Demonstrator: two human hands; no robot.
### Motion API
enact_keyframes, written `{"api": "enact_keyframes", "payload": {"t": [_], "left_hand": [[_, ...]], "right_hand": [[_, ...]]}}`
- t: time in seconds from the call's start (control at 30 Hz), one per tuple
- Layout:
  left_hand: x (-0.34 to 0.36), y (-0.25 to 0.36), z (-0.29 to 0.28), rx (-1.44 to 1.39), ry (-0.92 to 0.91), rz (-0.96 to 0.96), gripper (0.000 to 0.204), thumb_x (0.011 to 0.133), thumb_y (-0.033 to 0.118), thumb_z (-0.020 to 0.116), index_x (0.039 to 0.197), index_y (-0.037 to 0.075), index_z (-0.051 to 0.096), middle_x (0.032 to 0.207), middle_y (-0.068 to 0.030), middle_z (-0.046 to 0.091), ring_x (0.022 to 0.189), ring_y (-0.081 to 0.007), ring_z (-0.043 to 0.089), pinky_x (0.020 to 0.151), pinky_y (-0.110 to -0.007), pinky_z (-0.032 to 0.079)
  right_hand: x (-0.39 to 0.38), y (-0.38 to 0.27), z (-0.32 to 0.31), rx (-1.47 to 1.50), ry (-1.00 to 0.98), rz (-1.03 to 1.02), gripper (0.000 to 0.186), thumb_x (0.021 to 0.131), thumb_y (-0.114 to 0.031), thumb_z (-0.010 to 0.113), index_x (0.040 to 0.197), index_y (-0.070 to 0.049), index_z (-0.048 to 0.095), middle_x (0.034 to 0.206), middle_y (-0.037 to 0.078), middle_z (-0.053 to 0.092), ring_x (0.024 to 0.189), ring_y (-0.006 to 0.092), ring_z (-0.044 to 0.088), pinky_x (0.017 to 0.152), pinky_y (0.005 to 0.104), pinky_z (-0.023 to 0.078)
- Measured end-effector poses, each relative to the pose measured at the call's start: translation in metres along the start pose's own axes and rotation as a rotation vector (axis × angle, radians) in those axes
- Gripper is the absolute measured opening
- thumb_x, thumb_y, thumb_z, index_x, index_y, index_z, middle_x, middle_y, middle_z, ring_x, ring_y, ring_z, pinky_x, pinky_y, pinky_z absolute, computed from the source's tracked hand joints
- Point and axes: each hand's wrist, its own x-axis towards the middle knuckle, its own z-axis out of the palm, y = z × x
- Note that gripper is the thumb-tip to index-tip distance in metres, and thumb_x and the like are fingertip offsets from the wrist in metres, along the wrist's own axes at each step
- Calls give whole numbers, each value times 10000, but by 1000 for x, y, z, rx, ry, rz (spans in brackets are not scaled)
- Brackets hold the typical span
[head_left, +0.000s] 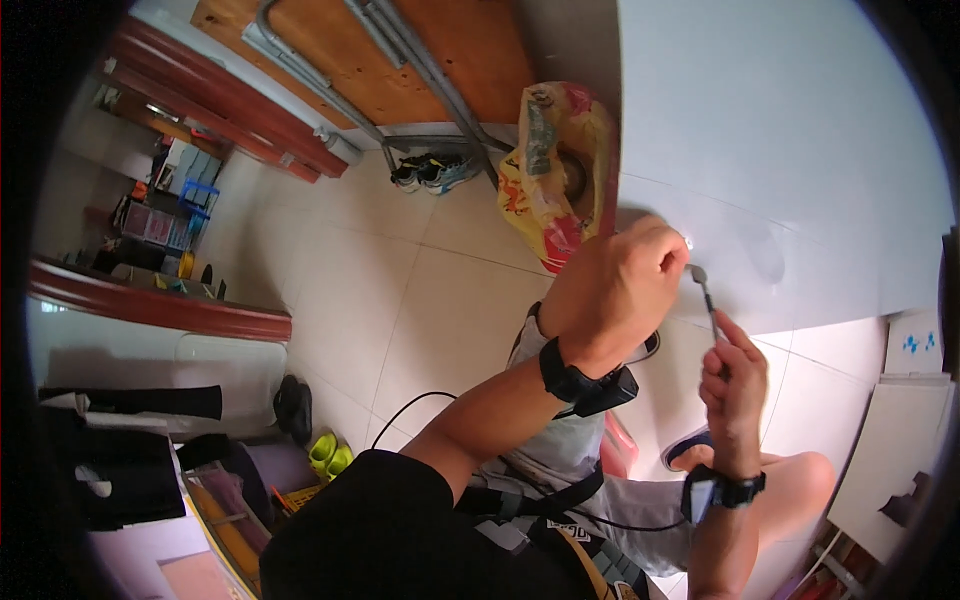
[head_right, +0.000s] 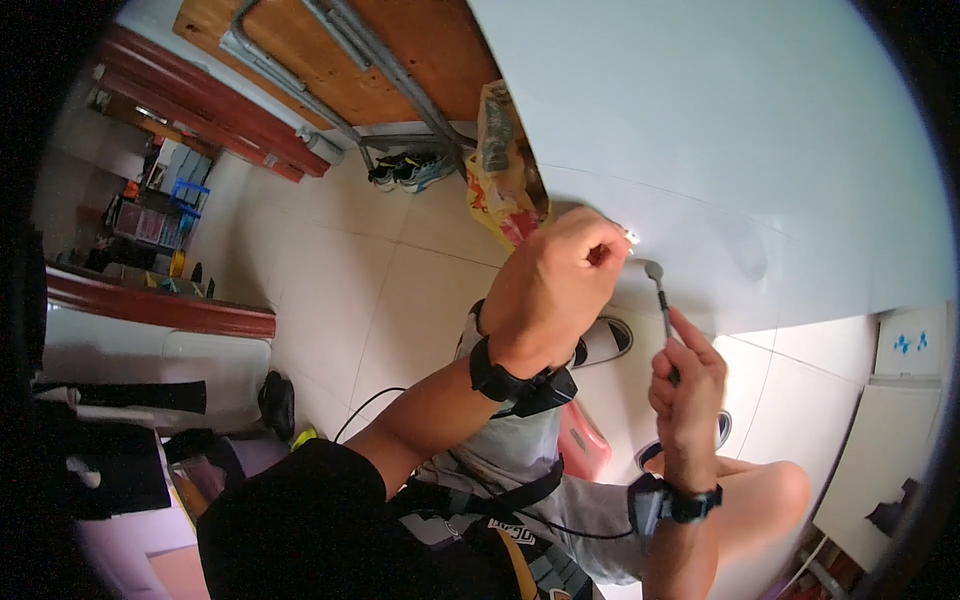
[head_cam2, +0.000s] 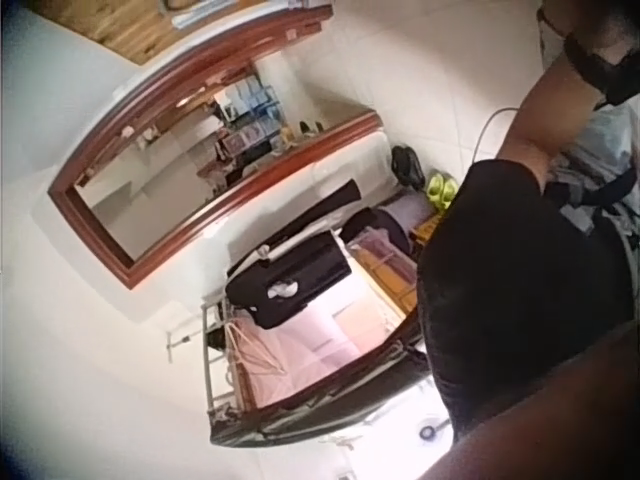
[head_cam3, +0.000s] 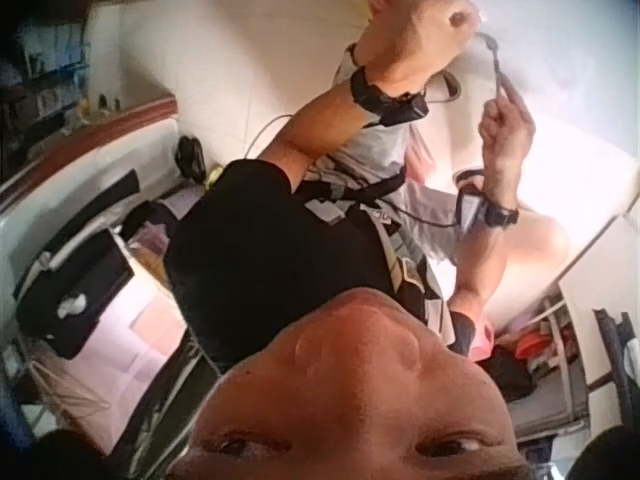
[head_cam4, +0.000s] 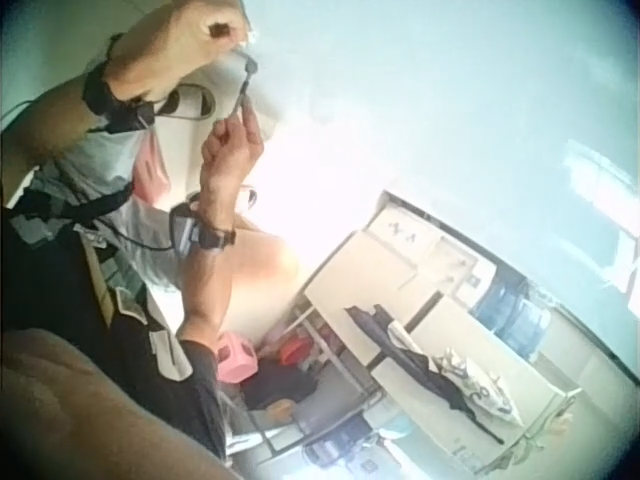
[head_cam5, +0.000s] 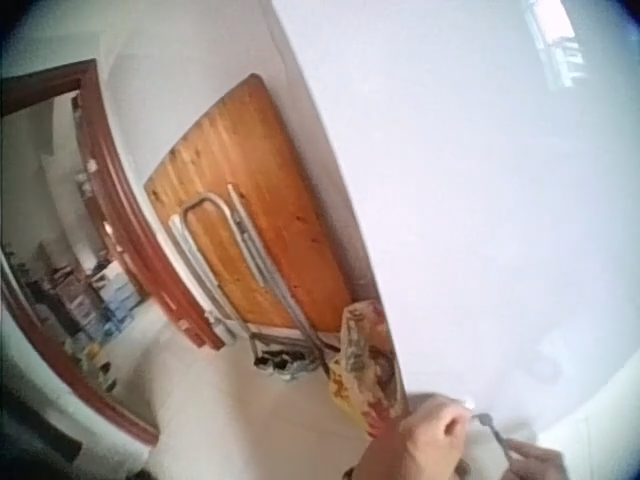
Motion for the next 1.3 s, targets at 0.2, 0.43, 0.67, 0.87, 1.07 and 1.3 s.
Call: {"api": "enact_keyframes", "payload": {"t": [0.2, 0.43, 0.67, 0.87, 1.07, 1.3], "left_hand": [[-1, -8, -2, -11, 33, 28, 44, 841, -2, 678, 855, 26, 647, 862, -113, 692, 784, -292, 684, 664, -355, 531], [0, -9, 9, -71, 88, 63, 86, 825, -25, 704, 862, 25, 646, 874, -92, 701, 745, -234, 697, 645, -319, 550], [2, -15, 19, -256, 197, 129, 119, 812, -96, 684, 870, 3, 652, 870, -84, 691, 730, -178, 691, 645, -282, 565], [1, -12, 17, 24, 102, 115, 63, 846, 38, 675, 812, 54, 625, 804, -85, 655, 721, -321, 663, 587, -397, 517], [-2, -20, 18, -225, 189, 109, 89, 819, -71, 703, 828, 11, 672, 868, -89, 684, 738, -191, 667, 644, -292, 539], [4, -20, 25, -285, 185, 69, 123, 805, -107, 760, 814, -20, 673, 912, -88, 722, 782, -111, 679, 674, -231, 556]], "right_hand": [[-12, -12, 4, -13, -11, -59, 487, 951, -55, 530, 1421, 64, 490, 686, 6, 516, 455, 34, 343, 389, 190, 235], [-2, -5, 1, -34, 68, -31, 472, 962, -63, 529, 1417, 57, 501, 687, 3, 519, 452, 30, 336, 381, 192, 232], [7, 17, 4, -150, 82, -137, 469, 960, -82, 539, 1405, 66, 524, 674, 6, 526, 447, 32, 348, 384, 197, 224], [-5, 8, -3, -129, 36, -143, 463, 960, -87, 548, 1396, 70, 534, 662, 2, 532, 449, 41, 360, 391, 212, 247], [-8, -2, 5, -70, 88, -104, 470, 944, -96, 551, 1387, 61, 549, 654, 5, 552, 463, 50, 401, 405, 210, 272], [14, 21, -4, -64, 70, -104, 477, 921, -90, 549, 1358, 102, 556, 689, 22, 587, 503, 60, 459, 447, 232, 347]]}}
